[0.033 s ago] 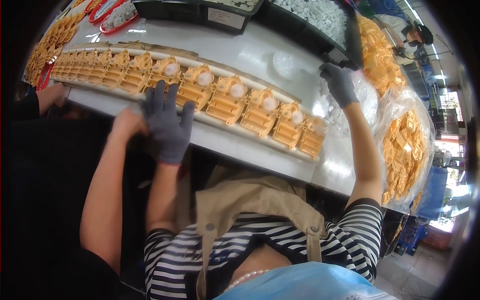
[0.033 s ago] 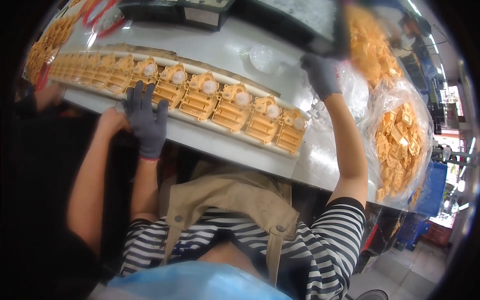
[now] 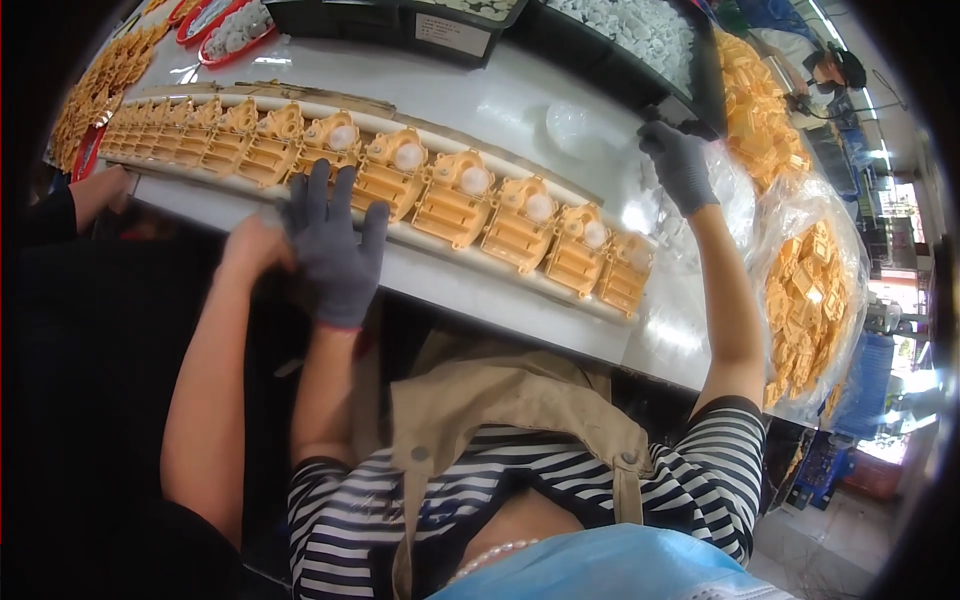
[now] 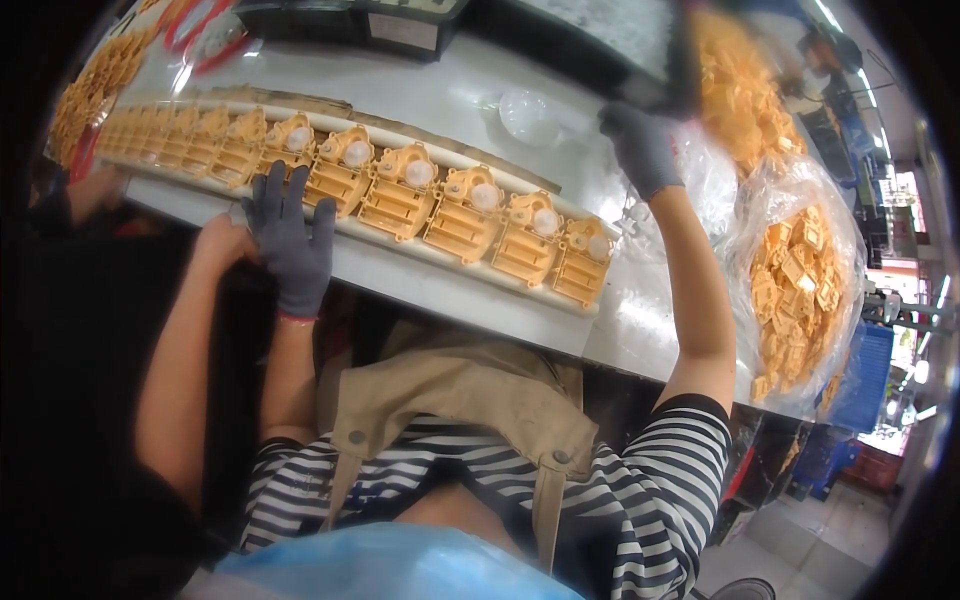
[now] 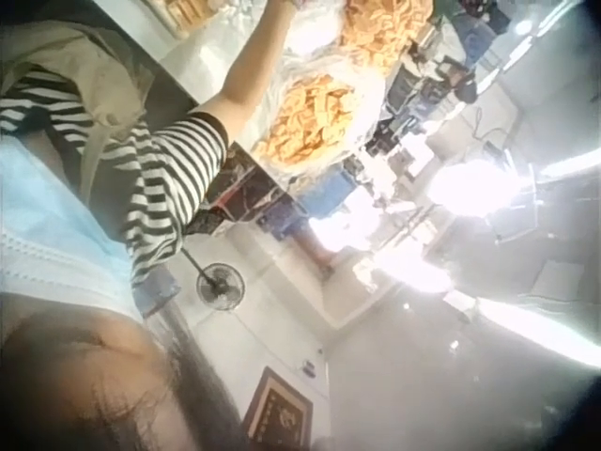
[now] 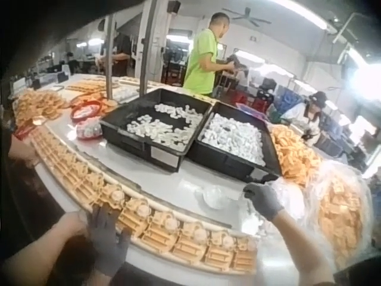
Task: The person assembles small white plastic components into yellow toy molds by hand on a factory production line.
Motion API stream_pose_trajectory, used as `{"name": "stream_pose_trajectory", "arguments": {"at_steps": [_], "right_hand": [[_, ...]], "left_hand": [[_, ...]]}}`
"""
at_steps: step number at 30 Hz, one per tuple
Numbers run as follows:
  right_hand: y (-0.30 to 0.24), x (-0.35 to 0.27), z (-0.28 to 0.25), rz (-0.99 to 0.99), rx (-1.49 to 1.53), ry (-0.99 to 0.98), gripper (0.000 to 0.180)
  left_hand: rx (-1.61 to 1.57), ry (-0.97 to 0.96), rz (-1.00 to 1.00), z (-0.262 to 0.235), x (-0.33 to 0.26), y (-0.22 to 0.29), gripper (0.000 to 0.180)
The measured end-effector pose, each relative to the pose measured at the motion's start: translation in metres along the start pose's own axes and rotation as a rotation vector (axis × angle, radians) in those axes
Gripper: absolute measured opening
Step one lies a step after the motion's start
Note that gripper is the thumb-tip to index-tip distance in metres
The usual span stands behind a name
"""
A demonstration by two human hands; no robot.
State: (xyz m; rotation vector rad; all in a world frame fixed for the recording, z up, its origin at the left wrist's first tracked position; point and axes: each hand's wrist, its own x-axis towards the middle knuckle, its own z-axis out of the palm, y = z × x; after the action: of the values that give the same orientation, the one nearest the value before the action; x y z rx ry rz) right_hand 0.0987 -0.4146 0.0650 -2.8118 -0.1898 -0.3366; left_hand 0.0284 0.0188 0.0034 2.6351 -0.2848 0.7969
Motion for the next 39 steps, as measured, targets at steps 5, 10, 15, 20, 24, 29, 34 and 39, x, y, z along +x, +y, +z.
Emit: {"name": "stream_pose_trajectory", "arguments": {"at_steps": [5,10,15,20,24,29,34,39], "right_hand": [[-0.047,0.01,-0.003,0.013,0.112,-0.185,0.012],[-0.042,0.023,0.008,-0.509,-0.337,0.02,0.01],[-0.047,0.026,0.014,-0.556,-0.393,-0.065,0.012],[-0.053,0.021,0.014,-0.482,-0.237,-0.042,0.013],[-0.055,0.01,0.022,-0.151,0.084,-0.141,0.014],[-0.048,-0.001,0.023,0.313,0.741,-0.214,0.021],[-0.029,-0.006,0.022,0.615,1.77,-0.254,0.011],[-0.053,0.007,0.034,0.306,2.246,-0.589,0.008]], "left_hand": [[-0.009,0.019,-0.019,-0.001,-0.005,-0.001,0.05],[-0.032,0.038,-0.011,0.002,-0.005,-0.001,0.049],[-0.035,0.04,-0.011,0.002,-0.005,-0.002,0.049],[-0.029,0.042,-0.011,0.003,-0.004,-0.002,0.049],[-0.051,0.057,-0.011,0.005,-0.004,-0.002,0.05],[-0.037,0.027,-0.017,0.005,-0.003,0.0,0.05],[-0.018,0.032,0.002,-0.001,-0.006,0.0,0.048],[0.044,0.053,-0.039,0.0,-0.014,-0.011,0.049]]}}
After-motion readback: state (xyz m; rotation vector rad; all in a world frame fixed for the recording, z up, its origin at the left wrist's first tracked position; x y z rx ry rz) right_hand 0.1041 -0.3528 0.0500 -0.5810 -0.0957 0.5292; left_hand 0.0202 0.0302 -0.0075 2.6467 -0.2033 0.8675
